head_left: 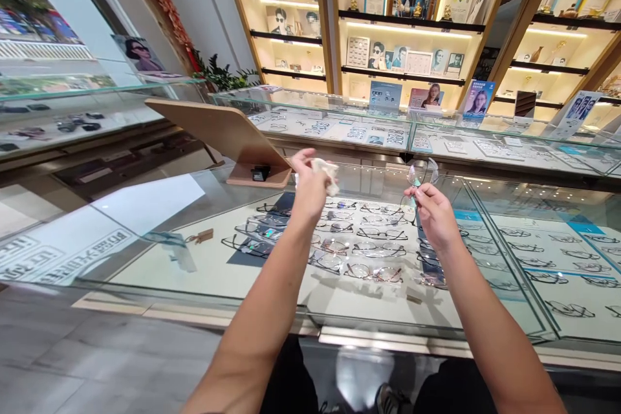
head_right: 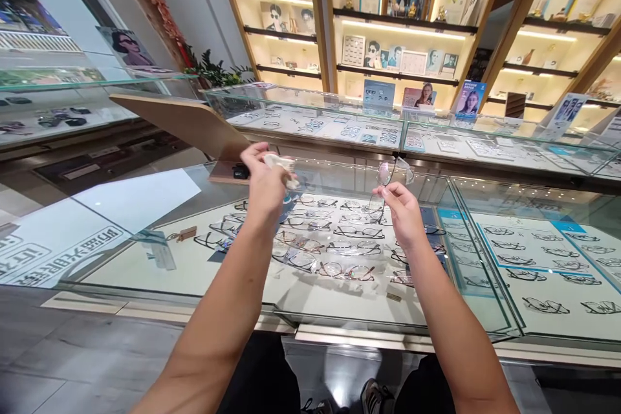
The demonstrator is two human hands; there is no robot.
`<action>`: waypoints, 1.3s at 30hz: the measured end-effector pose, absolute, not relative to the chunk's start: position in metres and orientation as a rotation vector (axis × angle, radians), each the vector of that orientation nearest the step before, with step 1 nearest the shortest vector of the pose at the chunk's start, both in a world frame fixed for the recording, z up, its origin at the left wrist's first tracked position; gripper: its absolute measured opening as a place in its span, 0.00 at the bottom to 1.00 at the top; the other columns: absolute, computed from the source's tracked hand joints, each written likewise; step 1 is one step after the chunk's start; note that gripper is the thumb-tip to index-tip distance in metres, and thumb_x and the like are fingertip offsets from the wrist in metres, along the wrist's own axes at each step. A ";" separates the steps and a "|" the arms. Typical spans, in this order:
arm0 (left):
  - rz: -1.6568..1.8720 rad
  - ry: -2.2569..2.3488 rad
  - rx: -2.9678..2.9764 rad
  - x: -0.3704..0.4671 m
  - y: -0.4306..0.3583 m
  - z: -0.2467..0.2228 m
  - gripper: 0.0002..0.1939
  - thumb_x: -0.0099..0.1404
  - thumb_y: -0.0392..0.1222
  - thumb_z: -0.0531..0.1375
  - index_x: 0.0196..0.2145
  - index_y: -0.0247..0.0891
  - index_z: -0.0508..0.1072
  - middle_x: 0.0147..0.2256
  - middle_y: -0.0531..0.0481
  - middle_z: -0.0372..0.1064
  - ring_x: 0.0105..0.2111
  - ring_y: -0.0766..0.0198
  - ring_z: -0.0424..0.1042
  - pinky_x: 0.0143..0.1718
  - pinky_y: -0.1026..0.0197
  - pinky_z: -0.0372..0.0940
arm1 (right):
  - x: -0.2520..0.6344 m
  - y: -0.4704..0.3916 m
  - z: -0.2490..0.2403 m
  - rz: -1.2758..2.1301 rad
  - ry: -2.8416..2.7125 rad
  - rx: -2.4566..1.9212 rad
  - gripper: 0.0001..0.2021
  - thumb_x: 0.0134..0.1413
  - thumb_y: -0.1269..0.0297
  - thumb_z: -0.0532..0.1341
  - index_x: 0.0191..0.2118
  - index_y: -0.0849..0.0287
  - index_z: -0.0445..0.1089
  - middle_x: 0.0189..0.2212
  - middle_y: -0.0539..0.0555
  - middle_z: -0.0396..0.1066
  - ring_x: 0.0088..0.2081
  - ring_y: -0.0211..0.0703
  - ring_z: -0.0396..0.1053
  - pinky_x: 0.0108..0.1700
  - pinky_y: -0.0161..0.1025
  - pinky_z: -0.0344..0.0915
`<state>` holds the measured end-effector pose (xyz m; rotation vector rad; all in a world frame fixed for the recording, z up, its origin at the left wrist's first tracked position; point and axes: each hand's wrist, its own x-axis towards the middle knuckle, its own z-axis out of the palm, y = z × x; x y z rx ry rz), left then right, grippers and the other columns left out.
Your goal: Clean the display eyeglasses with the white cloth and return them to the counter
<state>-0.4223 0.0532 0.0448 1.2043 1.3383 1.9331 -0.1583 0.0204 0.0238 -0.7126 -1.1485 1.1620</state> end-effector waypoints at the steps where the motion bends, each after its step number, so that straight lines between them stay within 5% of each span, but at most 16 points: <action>1: 1.810 1.174 1.154 -0.411 0.051 0.043 0.34 0.55 0.29 0.58 0.57 0.47 0.56 0.49 0.46 0.66 0.45 0.58 0.76 0.41 0.58 0.74 | -0.158 0.020 0.024 1.161 -1.149 -0.712 0.17 0.45 0.50 0.77 0.30 0.51 0.72 0.35 0.50 0.79 0.45 0.46 0.73 0.56 0.45 0.66; 5: 1.411 0.843 1.012 -0.379 0.041 0.036 0.34 0.52 0.28 0.61 0.55 0.45 0.58 0.39 0.53 0.68 0.31 0.64 0.74 0.32 0.62 0.70 | -0.159 0.017 0.026 1.155 -1.146 -0.708 0.17 0.45 0.50 0.77 0.29 0.52 0.72 0.35 0.50 0.79 0.43 0.45 0.73 0.54 0.44 0.65; 10: 1.166 0.728 1.060 -0.360 0.033 0.025 0.25 0.53 0.39 0.73 0.47 0.36 0.70 0.35 0.52 0.72 0.29 0.67 0.72 0.31 0.64 0.67 | -0.161 0.015 0.027 1.160 -1.149 -0.699 0.17 0.45 0.49 0.77 0.29 0.52 0.72 0.34 0.51 0.79 0.44 0.45 0.74 0.55 0.45 0.65; 14: 1.089 0.744 1.073 -0.351 0.032 0.016 0.29 0.47 0.49 0.79 0.42 0.32 0.77 0.33 0.50 0.74 0.29 0.69 0.69 0.33 0.64 0.65 | -0.163 0.013 0.028 1.190 -1.139 -0.694 0.18 0.44 0.49 0.78 0.29 0.52 0.71 0.33 0.50 0.79 0.43 0.43 0.73 0.54 0.42 0.66; 25: 1.168 0.869 1.136 -0.346 0.034 0.010 0.32 0.42 0.59 0.81 0.36 0.36 0.75 0.27 0.56 0.70 0.24 0.72 0.62 0.26 0.66 0.57 | -0.166 0.010 0.029 1.164 -1.216 -0.684 0.18 0.46 0.47 0.77 0.29 0.52 0.73 0.35 0.50 0.80 0.43 0.44 0.73 0.53 0.42 0.66; 34: 1.063 0.660 1.068 -0.345 0.027 0.015 0.36 0.44 0.64 0.80 0.38 0.37 0.72 0.29 0.55 0.71 0.27 0.70 0.69 0.31 0.66 0.66 | -0.168 0.013 0.022 1.190 -1.188 -0.715 0.20 0.44 0.44 0.78 0.30 0.52 0.73 0.37 0.51 0.81 0.45 0.46 0.74 0.54 0.43 0.68; 39: 1.024 0.654 1.100 -0.343 0.022 0.018 0.36 0.44 0.64 0.80 0.37 0.37 0.71 0.21 0.61 0.63 0.20 0.72 0.61 0.24 0.68 0.56 | -0.178 0.011 0.018 1.240 -1.173 -0.707 0.22 0.39 0.44 0.80 0.29 0.52 0.74 0.43 0.50 0.80 0.48 0.45 0.75 0.56 0.41 0.68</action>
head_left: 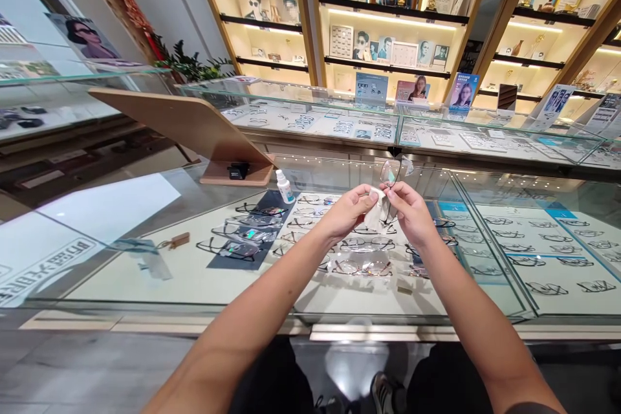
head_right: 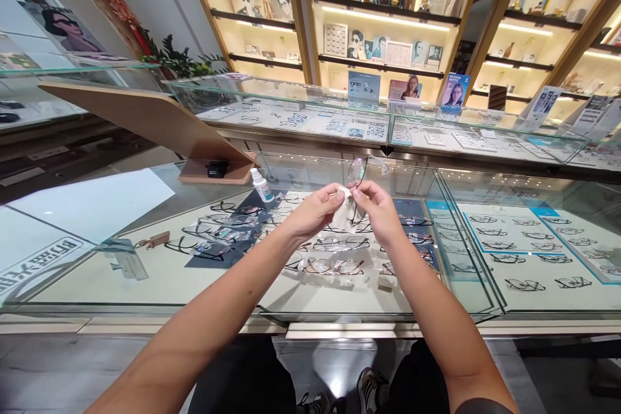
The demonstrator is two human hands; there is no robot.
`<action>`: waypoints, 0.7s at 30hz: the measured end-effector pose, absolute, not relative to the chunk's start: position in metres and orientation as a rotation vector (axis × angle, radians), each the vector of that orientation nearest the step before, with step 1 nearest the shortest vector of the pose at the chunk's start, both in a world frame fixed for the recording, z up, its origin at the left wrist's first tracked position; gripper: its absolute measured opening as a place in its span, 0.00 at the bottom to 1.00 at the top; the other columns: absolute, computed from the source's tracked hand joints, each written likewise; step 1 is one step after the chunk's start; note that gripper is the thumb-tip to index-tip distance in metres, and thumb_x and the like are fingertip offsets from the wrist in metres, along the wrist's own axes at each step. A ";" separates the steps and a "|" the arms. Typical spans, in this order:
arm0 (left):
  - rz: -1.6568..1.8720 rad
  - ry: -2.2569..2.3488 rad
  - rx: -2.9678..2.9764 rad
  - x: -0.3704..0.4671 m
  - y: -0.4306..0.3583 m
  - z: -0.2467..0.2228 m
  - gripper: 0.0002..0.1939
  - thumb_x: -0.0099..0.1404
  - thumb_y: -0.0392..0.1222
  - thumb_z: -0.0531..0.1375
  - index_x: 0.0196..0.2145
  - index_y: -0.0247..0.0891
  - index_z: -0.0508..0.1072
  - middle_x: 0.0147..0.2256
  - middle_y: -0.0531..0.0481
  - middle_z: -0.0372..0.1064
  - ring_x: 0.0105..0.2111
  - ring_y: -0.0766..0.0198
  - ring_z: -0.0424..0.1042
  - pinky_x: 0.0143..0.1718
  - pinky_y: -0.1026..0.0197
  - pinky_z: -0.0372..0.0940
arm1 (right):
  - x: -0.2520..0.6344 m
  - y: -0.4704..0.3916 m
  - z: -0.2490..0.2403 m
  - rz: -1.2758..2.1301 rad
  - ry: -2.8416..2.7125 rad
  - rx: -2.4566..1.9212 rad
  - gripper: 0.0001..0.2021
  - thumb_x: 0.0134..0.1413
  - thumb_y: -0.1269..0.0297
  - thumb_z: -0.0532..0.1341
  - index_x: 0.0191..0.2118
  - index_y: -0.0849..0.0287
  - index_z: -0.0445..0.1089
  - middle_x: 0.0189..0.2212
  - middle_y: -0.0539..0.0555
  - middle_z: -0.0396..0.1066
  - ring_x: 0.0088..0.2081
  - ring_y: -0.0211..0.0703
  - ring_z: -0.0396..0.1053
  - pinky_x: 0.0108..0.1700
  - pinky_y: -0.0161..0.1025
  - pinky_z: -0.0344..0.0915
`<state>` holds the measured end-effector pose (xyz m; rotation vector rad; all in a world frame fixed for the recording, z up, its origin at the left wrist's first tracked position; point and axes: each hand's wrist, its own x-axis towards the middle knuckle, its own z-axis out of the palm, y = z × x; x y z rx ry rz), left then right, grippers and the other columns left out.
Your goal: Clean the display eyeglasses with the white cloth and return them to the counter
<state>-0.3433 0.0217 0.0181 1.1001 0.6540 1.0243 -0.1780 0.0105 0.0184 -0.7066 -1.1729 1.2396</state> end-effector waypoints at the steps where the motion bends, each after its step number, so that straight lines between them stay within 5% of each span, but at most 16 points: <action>1: 1.020 0.645 1.107 -0.343 0.021 0.018 0.35 0.44 0.64 0.80 0.37 0.37 0.71 0.20 0.62 0.62 0.19 0.72 0.60 0.23 0.68 0.54 | -0.180 0.010 0.018 1.258 -1.169 -0.700 0.22 0.39 0.44 0.80 0.29 0.52 0.74 0.43 0.50 0.80 0.48 0.44 0.75 0.55 0.41 0.69; 6: 1.010 0.593 1.155 -0.341 0.021 0.018 0.35 0.44 0.63 0.80 0.37 0.37 0.73 0.19 0.62 0.59 0.20 0.72 0.56 0.25 0.65 0.50 | -0.183 0.006 0.020 1.373 -1.122 -0.662 0.23 0.39 0.45 0.80 0.30 0.52 0.71 0.39 0.49 0.80 0.43 0.43 0.75 0.48 0.39 0.71; 11: 0.892 0.620 1.268 -0.341 0.019 0.016 0.35 0.48 0.72 0.75 0.30 0.35 0.72 0.17 0.60 0.55 0.18 0.74 0.47 0.23 0.64 0.42 | -0.183 0.005 0.019 1.372 -1.127 -0.672 0.24 0.39 0.45 0.80 0.29 0.53 0.69 0.43 0.51 0.82 0.47 0.45 0.75 0.49 0.40 0.71; 16: 0.879 0.620 1.262 -0.340 0.015 0.017 0.37 0.45 0.71 0.76 0.32 0.33 0.75 0.23 0.54 0.67 0.22 0.72 0.58 0.25 0.65 0.50 | -0.183 0.006 0.019 1.432 -1.082 -0.671 0.25 0.39 0.46 0.80 0.30 0.53 0.68 0.45 0.51 0.82 0.39 0.41 0.74 0.39 0.37 0.70; 21: 1.000 0.660 1.262 -0.335 0.010 0.014 0.39 0.45 0.64 0.79 0.43 0.32 0.78 0.28 0.54 0.69 0.25 0.71 0.62 0.27 0.66 0.54 | -0.182 0.005 0.020 1.487 -1.032 -0.676 0.24 0.39 0.46 0.80 0.31 0.54 0.70 0.45 0.50 0.81 0.28 0.34 0.65 0.21 0.32 0.56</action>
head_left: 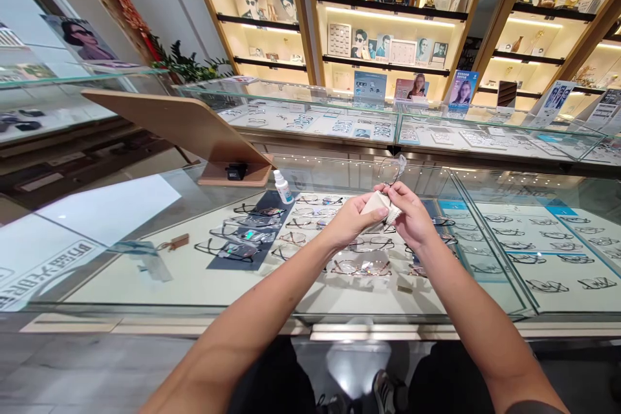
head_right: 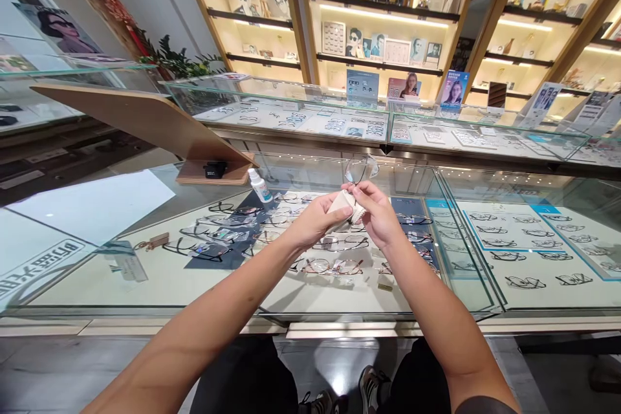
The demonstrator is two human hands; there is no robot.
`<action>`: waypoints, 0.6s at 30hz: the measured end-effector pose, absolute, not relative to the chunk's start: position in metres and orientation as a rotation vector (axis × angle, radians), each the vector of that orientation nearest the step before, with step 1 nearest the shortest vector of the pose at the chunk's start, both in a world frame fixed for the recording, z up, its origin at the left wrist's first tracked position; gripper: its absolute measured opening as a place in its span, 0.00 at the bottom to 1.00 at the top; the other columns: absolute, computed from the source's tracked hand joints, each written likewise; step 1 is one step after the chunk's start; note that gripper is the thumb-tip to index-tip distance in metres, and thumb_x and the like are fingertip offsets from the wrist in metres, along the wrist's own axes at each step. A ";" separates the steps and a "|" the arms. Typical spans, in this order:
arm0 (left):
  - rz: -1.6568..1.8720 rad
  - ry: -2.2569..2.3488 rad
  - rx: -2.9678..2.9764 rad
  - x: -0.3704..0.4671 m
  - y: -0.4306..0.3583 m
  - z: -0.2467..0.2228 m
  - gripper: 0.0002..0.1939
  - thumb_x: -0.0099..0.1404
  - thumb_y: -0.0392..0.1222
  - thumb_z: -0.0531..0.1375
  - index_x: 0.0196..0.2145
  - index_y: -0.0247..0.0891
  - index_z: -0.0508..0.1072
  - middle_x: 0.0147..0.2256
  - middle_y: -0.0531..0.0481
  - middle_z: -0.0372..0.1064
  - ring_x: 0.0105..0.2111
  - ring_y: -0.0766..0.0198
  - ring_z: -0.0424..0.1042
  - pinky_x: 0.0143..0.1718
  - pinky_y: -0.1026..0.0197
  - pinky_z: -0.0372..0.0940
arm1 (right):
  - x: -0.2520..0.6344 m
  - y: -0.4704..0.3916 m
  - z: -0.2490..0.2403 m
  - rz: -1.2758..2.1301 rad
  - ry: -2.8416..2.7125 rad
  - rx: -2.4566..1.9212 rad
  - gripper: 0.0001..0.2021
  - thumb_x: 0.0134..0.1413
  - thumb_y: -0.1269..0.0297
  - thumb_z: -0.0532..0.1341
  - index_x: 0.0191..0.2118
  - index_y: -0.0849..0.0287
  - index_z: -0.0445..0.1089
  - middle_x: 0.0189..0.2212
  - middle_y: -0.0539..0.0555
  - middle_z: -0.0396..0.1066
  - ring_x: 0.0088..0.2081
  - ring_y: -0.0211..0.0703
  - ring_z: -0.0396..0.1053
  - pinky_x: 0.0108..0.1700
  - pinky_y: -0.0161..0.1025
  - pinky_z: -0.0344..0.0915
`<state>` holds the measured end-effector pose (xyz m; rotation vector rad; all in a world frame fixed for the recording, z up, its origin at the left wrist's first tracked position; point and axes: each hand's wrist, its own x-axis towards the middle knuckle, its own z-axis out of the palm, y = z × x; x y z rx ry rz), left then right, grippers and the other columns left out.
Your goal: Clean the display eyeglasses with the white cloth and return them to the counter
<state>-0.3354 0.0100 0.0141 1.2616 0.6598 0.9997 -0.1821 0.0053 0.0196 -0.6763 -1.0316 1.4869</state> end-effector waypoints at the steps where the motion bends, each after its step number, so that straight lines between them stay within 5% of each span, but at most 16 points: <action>1: 1.047 0.673 1.262 -0.334 0.009 0.013 0.39 0.45 0.64 0.78 0.45 0.32 0.78 0.29 0.54 0.69 0.25 0.71 0.62 0.27 0.66 0.55 | -0.183 0.005 0.020 1.489 -1.038 -0.681 0.24 0.39 0.45 0.79 0.31 0.54 0.70 0.46 0.50 0.81 0.28 0.34 0.65 0.20 0.32 0.57; 5: 1.207 0.729 1.257 -0.328 0.006 0.010 0.39 0.47 0.66 0.77 0.46 0.34 0.77 0.31 0.53 0.69 0.26 0.69 0.62 0.25 0.65 0.60 | -0.187 0.001 0.021 1.446 -1.090 -0.671 0.21 0.40 0.45 0.79 0.31 0.53 0.73 0.46 0.51 0.80 0.35 0.41 0.70 0.23 0.35 0.66; 9: 1.238 0.751 1.264 -0.328 0.005 0.010 0.37 0.50 0.69 0.74 0.45 0.35 0.77 0.30 0.53 0.69 0.26 0.68 0.62 0.22 0.65 0.61 | -0.190 -0.002 0.022 1.381 -1.100 -0.658 0.17 0.42 0.50 0.78 0.31 0.53 0.77 0.41 0.51 0.80 0.41 0.44 0.73 0.39 0.39 0.74; 14: 1.120 0.675 1.419 -0.337 0.007 0.016 0.34 0.58 0.74 0.67 0.30 0.35 0.73 0.23 0.54 0.63 0.25 0.68 0.60 0.27 0.64 0.60 | -0.184 0.000 0.023 1.339 -1.099 -0.692 0.13 0.44 0.52 0.76 0.30 0.53 0.78 0.44 0.52 0.79 0.48 0.47 0.74 0.50 0.42 0.72; 18: 0.897 0.589 1.502 -0.349 0.009 0.025 0.32 0.59 0.71 0.68 0.34 0.34 0.75 0.26 0.52 0.66 0.26 0.68 0.61 0.29 0.64 0.56 | -0.178 0.004 0.025 1.312 -1.080 -0.683 0.13 0.43 0.54 0.76 0.25 0.54 0.76 0.44 0.53 0.76 0.51 0.48 0.73 0.51 0.41 0.71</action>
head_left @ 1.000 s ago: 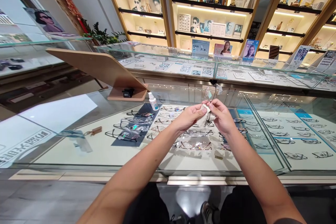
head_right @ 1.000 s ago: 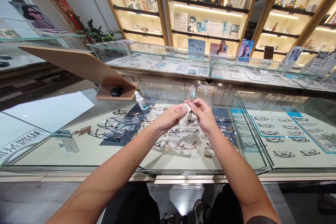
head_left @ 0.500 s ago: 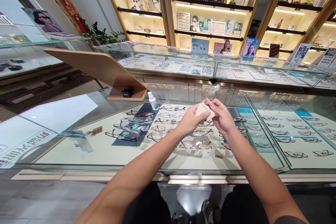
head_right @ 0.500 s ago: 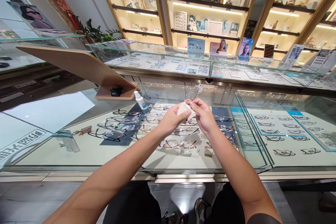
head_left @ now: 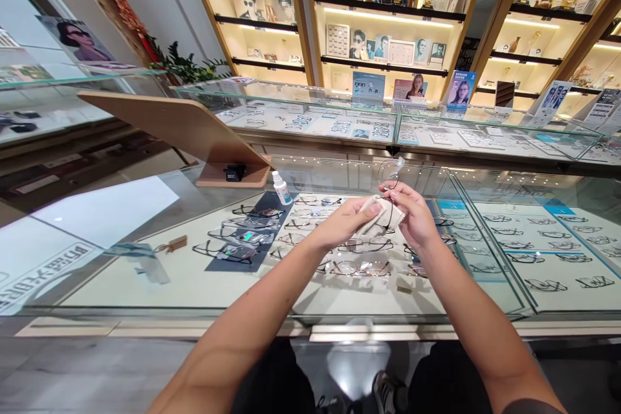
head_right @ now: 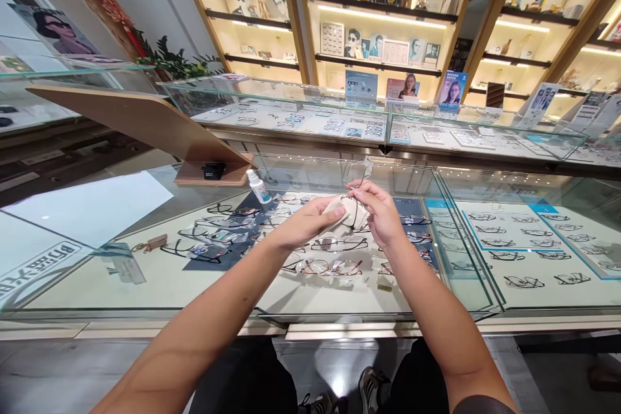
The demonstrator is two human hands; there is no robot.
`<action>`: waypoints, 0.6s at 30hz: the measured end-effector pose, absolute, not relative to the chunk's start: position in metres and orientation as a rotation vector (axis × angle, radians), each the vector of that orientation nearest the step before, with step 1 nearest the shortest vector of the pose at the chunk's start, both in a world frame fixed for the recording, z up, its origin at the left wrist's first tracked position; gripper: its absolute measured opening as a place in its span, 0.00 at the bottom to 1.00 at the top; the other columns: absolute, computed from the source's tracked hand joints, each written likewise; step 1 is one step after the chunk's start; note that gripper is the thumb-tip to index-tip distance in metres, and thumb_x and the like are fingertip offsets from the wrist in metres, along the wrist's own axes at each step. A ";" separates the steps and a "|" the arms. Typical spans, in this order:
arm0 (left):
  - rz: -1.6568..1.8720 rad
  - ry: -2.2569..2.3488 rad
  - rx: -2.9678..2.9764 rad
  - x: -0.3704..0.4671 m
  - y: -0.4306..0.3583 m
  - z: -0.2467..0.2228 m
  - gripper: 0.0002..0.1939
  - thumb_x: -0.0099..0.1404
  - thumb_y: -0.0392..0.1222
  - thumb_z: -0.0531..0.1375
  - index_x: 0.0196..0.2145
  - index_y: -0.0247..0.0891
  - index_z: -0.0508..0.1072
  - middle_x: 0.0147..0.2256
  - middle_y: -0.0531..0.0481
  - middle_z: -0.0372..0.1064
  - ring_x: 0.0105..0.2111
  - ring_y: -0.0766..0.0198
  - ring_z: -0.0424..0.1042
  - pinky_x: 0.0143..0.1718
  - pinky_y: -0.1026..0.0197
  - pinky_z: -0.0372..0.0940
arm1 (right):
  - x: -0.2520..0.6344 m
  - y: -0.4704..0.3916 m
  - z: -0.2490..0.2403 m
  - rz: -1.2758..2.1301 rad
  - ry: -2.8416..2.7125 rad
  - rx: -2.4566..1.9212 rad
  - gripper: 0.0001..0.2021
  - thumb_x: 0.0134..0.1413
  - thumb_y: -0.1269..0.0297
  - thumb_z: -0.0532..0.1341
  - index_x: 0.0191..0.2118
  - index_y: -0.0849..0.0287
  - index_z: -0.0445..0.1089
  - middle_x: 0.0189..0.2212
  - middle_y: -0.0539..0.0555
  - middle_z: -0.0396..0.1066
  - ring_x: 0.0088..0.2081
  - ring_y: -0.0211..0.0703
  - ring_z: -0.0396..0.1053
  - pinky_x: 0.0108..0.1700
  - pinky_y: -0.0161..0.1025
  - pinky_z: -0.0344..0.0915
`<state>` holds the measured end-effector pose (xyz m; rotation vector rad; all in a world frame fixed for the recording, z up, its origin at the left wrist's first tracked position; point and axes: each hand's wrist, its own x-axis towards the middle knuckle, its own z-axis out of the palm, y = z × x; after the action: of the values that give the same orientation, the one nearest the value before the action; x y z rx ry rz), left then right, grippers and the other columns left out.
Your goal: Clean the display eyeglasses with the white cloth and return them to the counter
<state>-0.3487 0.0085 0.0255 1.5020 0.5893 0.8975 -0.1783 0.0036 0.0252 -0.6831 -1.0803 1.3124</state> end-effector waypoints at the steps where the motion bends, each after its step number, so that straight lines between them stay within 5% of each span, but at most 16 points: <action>1: 0.879 0.574 1.524 -0.351 0.009 0.027 0.31 0.58 0.69 0.70 0.35 0.34 0.76 0.27 0.52 0.66 0.26 0.68 0.60 0.29 0.64 0.55 | -0.178 0.004 0.026 1.304 -1.084 -0.684 0.13 0.43 0.54 0.76 0.25 0.54 0.77 0.44 0.53 0.76 0.52 0.48 0.73 0.51 0.41 0.70; 5: 0.931 0.593 1.548 -0.351 0.008 0.028 0.29 0.53 0.63 0.75 0.35 0.34 0.75 0.26 0.54 0.64 0.25 0.69 0.58 0.27 0.64 0.53 | -0.179 0.002 0.027 1.265 -1.119 -0.689 0.12 0.44 0.52 0.76 0.27 0.53 0.79 0.42 0.53 0.75 0.52 0.49 0.72 0.55 0.43 0.69; 12: 1.188 0.778 1.505 -0.339 0.004 0.023 0.33 0.51 0.71 0.72 0.26 0.36 0.72 0.22 0.56 0.56 0.24 0.70 0.51 0.26 0.64 0.48 | -0.188 -0.003 0.024 1.302 -1.162 -0.671 0.13 0.43 0.51 0.76 0.28 0.52 0.80 0.36 0.52 0.76 0.45 0.47 0.72 0.57 0.46 0.68; 18: 0.959 0.656 1.633 -0.347 0.003 0.028 0.38 0.60 0.78 0.62 0.19 0.39 0.62 0.17 0.56 0.50 0.21 0.70 0.47 0.24 0.62 0.44 | -0.180 -0.005 0.027 1.298 -1.203 -0.653 0.11 0.45 0.52 0.75 0.27 0.52 0.80 0.38 0.53 0.74 0.51 0.50 0.71 0.56 0.45 0.69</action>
<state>-0.3472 0.0032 0.0282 1.6335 0.6562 0.9594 -0.1803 -0.0051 0.0273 -0.6534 -1.2027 1.2975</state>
